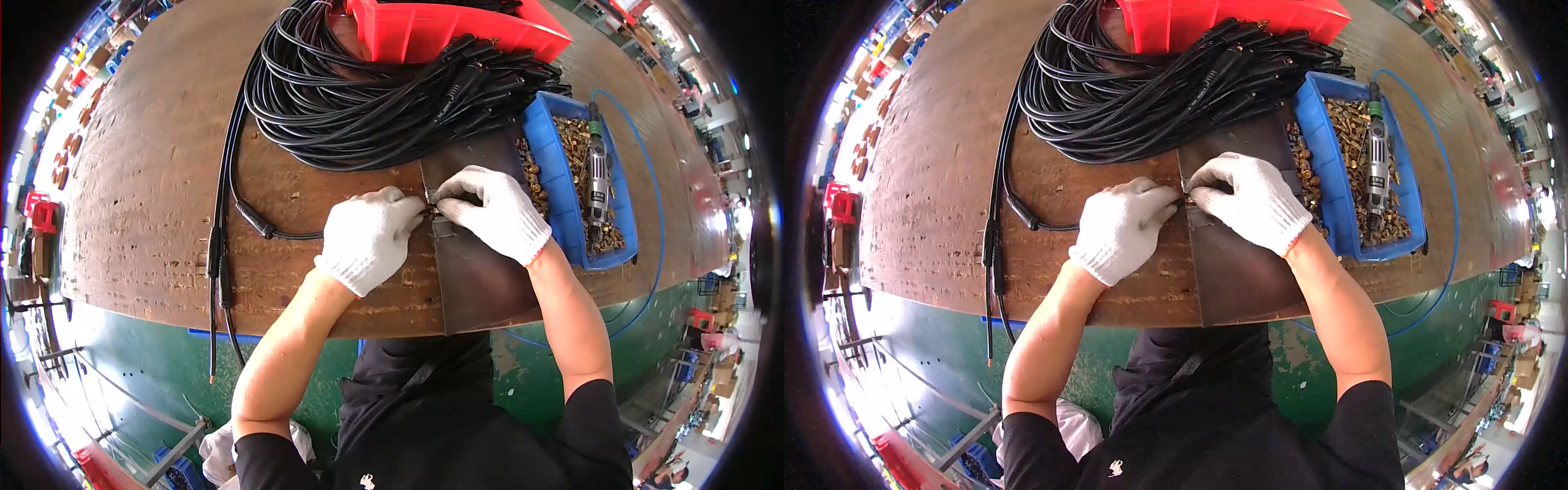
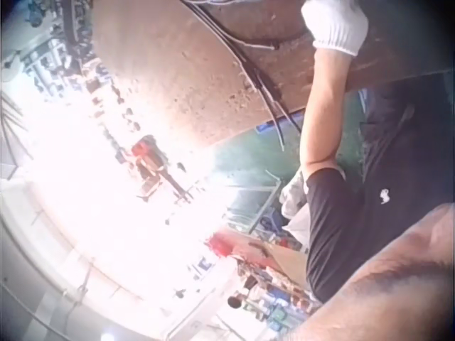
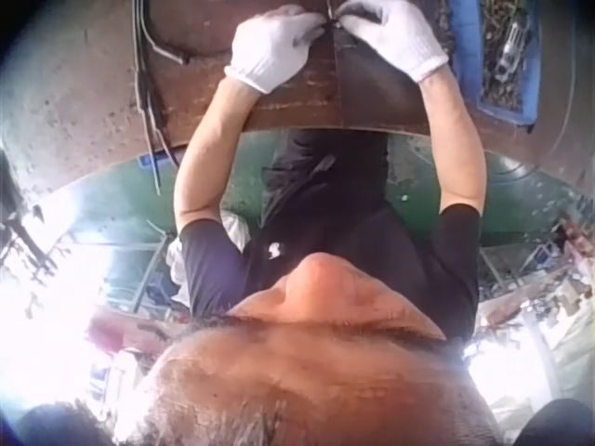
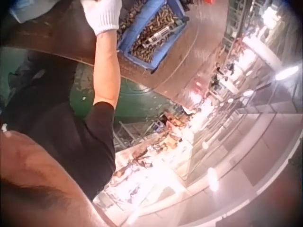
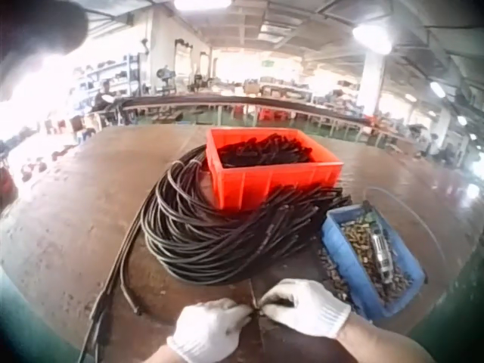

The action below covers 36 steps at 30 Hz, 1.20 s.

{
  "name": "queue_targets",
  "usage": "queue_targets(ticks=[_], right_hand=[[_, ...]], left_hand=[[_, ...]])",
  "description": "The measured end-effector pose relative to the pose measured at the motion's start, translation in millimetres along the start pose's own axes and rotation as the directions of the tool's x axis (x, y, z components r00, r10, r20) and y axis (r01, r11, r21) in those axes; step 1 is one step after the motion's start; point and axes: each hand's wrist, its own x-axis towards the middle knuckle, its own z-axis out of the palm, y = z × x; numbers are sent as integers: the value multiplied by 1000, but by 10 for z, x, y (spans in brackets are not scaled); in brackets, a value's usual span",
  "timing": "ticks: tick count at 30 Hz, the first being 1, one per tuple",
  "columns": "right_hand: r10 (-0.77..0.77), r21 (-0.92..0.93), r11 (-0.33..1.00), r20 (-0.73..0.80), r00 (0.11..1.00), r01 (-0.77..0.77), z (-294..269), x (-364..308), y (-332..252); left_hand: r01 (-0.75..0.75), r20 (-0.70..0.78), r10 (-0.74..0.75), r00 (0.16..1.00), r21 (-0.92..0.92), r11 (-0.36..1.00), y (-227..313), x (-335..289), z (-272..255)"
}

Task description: The person attaches metal connectors to the ends of wires using a handheld tool and slides protective sleeves over the connections. The person then gathers the bundle of finished cables and carries it across the workshop floor.

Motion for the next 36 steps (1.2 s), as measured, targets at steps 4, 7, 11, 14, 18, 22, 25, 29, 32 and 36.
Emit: queue_targets(ticks=[4, 7, 11, 14, 18, 22, 25, 29, 32, 36], right_hand=[[-1, -32, 1000, -36, 999, 0, -28, -22, -22], [-107, -131, 987, -79, 991, 96, 5, -28, -29], [-156, -225, 967, -145, 977, 121, -160, -113, -75], [-157, -363, 931, -511, 845, -46, -644, -315, -61], [-55, -673, 455, -674, 736, -583, -1344, -651, 664], [316, -439, 621, -618, 720, -649, -1368, -614, 713], [267, -435, 668, -617, 740, -604, -1423, -651, 913], [281, 99, 954, -624, 729, -283, -1639, -731, 885], [369, 700, 714, -368, 854, -7, -1980, -883, 848], [213, 830, 397, -500, 840, 393, -1683, -589, 362]], left_hand=[[-37, -29, 36, 999, -30, 999, 34, 38, 33], [-58, -107, 57, 993, -11, 998, 34, 19, 42], [-34, -67, 33, 997, -18, 999, -4, 9, 73], [3, -63, -2, 998, 7, 1000, 0, -59, -9], [-1, -48, 1, 999, 2, 1000, 41, 10, 33], [6, -40, -5, 999, 9, 1000, -13, -19, 54], [11, -41, -10, 999, 14, 1000, -27, -45, 57], [1, -33, 0, 999, 39, 999, -13, -42, 48], [-28, -77, 29, 997, 13, 1000, -15, -41, 60], [-36, -56, 37, 998, 21, 999, -5, -13, 51]])
